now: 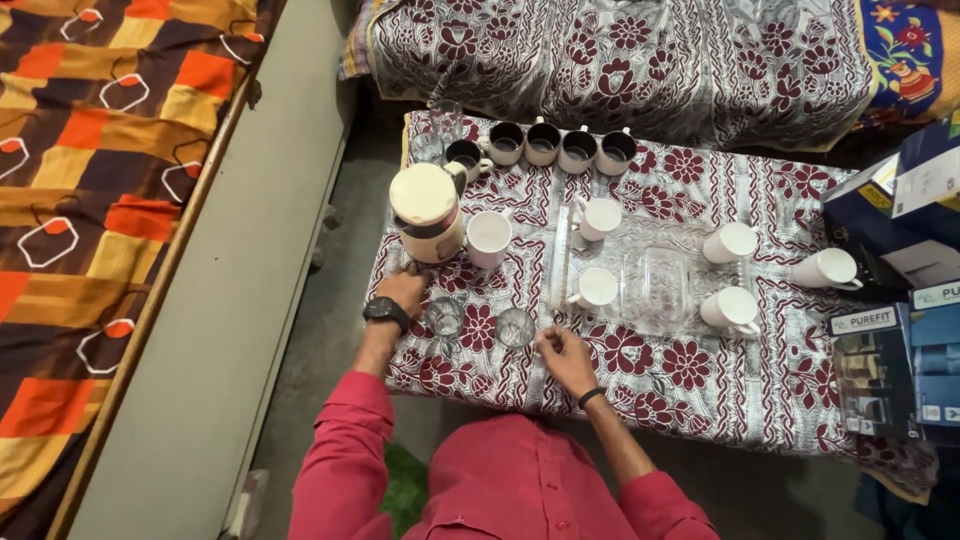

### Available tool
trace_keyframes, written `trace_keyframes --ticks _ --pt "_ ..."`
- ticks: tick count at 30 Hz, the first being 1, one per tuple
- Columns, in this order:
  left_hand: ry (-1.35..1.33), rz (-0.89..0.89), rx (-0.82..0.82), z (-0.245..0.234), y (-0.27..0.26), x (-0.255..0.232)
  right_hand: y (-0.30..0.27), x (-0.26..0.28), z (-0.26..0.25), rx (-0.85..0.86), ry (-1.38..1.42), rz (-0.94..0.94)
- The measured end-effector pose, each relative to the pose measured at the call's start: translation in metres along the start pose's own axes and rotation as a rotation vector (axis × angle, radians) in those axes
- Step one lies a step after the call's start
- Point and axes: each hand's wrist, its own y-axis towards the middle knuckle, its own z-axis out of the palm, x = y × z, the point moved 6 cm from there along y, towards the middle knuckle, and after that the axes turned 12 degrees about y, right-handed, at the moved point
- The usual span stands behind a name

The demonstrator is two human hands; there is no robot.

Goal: The person arranges white cups, metal cups, and a plastic container on a small table covered with a patterned cloth. They then place a thermos on the table and move several cardboard boxes to the floor.

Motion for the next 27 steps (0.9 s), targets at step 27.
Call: trace_keyframes --ticks 27 --pt "0.191 -0.084 0.053 -0.020 -0.011 -0.014 0.081 0.185 0.019 -0.076 -0.330 -0.580"
